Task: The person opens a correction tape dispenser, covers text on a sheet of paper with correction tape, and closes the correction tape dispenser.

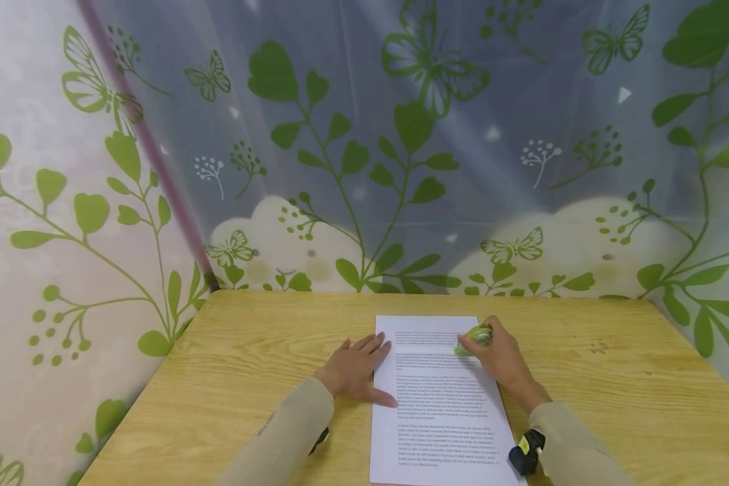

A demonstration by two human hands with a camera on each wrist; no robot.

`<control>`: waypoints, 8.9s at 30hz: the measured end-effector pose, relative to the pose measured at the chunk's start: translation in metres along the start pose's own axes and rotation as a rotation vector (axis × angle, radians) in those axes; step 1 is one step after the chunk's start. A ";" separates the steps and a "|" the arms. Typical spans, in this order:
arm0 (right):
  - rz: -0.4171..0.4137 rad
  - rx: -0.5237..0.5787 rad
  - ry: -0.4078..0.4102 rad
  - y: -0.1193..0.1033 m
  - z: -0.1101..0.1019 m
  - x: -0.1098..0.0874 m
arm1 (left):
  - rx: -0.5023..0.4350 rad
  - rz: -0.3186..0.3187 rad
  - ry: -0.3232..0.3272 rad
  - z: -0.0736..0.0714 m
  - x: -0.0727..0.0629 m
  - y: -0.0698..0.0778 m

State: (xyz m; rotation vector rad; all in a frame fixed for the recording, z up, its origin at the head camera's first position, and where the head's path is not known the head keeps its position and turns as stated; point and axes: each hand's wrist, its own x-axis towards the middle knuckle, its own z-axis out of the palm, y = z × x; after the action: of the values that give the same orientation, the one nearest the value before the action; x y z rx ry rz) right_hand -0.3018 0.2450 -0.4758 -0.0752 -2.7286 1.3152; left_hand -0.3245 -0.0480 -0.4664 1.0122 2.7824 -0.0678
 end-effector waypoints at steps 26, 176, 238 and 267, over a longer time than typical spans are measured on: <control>-0.006 -0.022 0.012 0.007 -0.011 -0.001 | -0.016 0.008 0.005 0.003 0.001 -0.001; 0.085 0.293 0.023 -0.052 0.090 0.001 | -0.005 -0.030 -0.010 -0.001 0.002 -0.002; -0.012 0.132 -0.021 -0.060 0.082 0.005 | -0.006 -0.037 -0.001 -0.004 -0.001 -0.001; -0.002 0.178 -0.029 -0.057 0.078 0.005 | -0.009 -0.032 -0.008 -0.004 0.000 -0.002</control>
State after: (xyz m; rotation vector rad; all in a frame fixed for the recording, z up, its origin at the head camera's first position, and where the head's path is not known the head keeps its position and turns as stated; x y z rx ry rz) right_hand -0.3157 0.1493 -0.4788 -0.0379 -2.6204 1.5628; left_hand -0.3264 -0.0489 -0.4621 0.9636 2.7889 -0.0630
